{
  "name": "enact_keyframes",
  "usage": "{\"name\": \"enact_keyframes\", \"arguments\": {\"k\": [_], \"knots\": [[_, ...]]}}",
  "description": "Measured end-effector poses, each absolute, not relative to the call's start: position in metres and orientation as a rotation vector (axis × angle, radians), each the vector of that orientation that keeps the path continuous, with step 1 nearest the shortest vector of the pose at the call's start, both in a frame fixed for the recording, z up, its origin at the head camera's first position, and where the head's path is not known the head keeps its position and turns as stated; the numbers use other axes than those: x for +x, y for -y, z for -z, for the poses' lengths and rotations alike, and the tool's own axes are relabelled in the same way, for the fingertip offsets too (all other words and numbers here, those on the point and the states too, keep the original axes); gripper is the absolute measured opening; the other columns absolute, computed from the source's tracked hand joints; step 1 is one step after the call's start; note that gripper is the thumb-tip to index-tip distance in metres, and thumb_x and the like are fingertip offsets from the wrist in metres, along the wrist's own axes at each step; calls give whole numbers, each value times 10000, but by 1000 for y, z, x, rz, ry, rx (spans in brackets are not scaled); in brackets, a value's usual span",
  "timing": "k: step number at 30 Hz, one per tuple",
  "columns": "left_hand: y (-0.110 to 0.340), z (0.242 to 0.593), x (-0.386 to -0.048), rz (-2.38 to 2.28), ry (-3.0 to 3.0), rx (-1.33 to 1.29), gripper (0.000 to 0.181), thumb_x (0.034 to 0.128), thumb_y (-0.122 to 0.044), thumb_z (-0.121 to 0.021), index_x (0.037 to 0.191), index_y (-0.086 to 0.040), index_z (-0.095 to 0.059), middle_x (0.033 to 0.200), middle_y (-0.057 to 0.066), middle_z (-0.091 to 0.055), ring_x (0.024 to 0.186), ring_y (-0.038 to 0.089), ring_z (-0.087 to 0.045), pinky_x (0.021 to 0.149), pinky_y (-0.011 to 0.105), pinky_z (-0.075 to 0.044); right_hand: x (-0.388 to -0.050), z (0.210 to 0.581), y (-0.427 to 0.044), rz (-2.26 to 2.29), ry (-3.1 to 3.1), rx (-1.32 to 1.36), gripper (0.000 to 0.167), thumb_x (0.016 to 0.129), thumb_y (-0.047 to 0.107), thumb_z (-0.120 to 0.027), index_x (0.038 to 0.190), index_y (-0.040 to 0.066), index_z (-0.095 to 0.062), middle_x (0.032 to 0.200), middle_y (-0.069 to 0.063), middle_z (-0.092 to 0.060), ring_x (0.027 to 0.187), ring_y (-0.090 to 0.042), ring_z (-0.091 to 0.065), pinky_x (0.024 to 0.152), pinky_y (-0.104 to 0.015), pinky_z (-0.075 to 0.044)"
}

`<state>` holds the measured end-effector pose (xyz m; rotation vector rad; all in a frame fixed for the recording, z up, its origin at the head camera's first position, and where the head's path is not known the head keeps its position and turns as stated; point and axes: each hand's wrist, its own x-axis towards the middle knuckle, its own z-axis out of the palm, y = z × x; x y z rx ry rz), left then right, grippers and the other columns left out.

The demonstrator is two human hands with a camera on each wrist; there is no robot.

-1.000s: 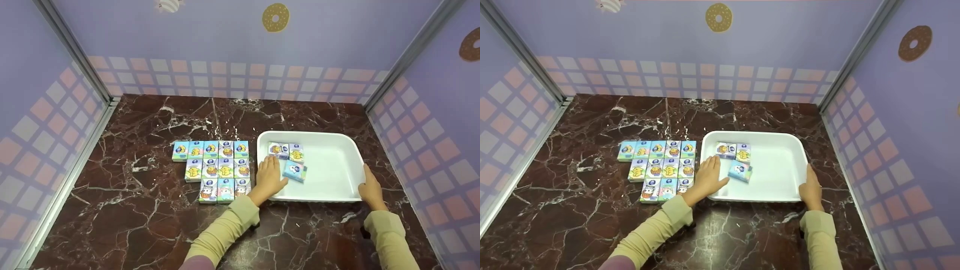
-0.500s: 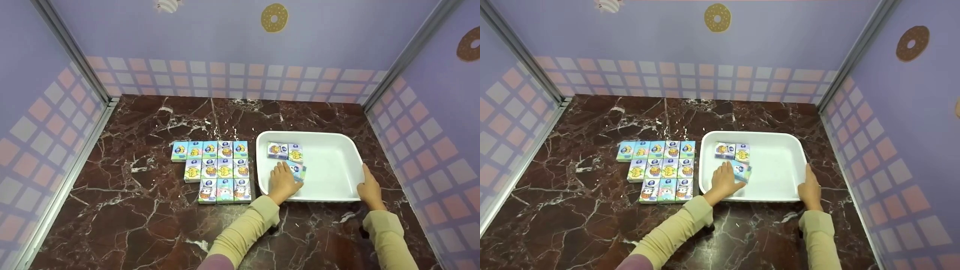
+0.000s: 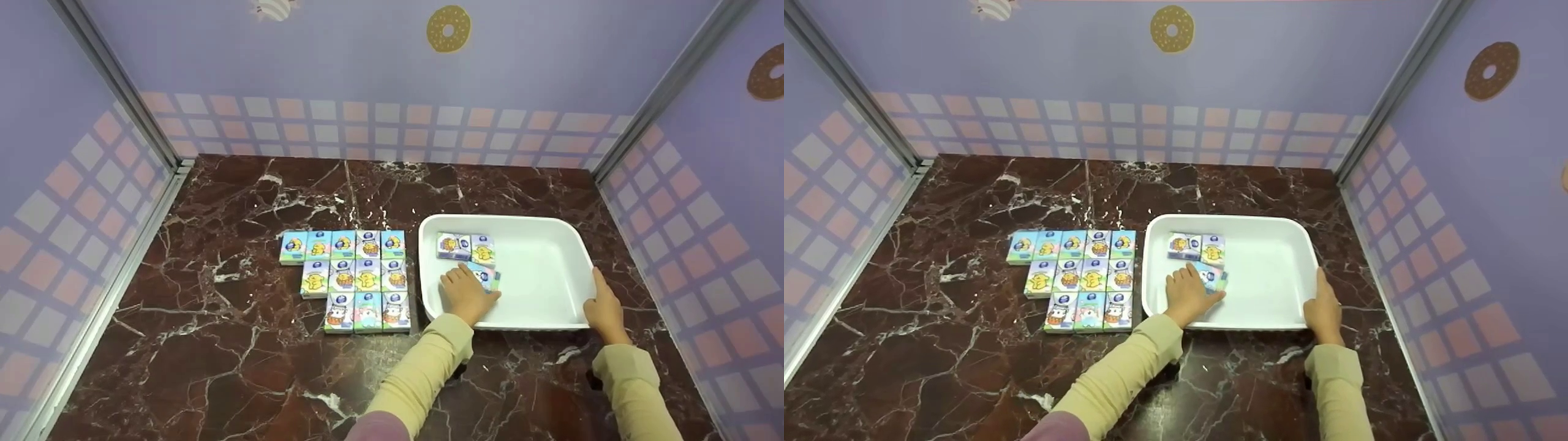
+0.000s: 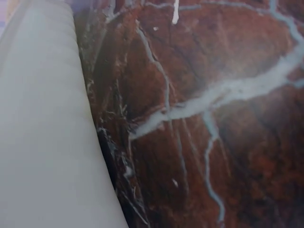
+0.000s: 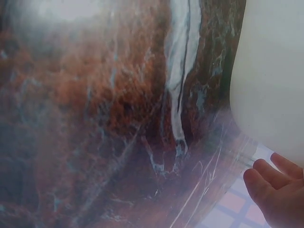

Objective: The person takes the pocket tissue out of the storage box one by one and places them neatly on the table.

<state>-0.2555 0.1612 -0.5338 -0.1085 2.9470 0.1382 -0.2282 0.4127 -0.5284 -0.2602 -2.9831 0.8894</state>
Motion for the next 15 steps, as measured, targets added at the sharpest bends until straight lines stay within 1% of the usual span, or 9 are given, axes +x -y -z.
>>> {"name": "enact_keyframes", "arguments": {"k": [2, 6, 10, 15], "knots": [[-162, 534, -257, -126, -2944, -125, 1009, 681, -768, -399, 1382, -53, -272, 1316, 99, -433, 1201, 221, -392, 1049, 397, -250, -228, 528, -412, -886, 2988, -264, 684, 747, -41, -278, 1406, 6, -100, 1347, -340, -251, 1154, -530, -300, 910, -601, -290], [-162, 536, -260, -131, -2968, -131, 983, 679, -740, -442, 1359, -41, -311, 1284, 79, -454, 1160, 212, -403, 1025, 388, -268, -228, 528, -412, -889, 2987, -276, 676, 752, -43, -282, 1405, 4, -110, 1349, -336, -253, 1161, -526, -299, 923, -597, -285], [-161, 537, -261, -155, -2996, -137, 983, 648, -721, -499, 1337, -37, -339, 1210, 59, -485, 1107, 195, -419, 993, 367, -293, -228, 528, -411, -887, 2976, -289, 678, 745, -45, -288, 1403, 10, -132, 1351, -325, -264, 1165, -515, -307, 927, -585, -288], [-161, 537, -260, -156, -3013, -140, 994, 616, -721, -531, 1315, -35, -361, 1124, 39, -491, 1051, 180, -425, 954, 343, -314, -228, 528, -412, -877, 2969, -280, 676, 743, -44, -285, 1401, 5, -138, 1345, -330, -271, 1155, -520, -315, 913, -589, -296]]}}
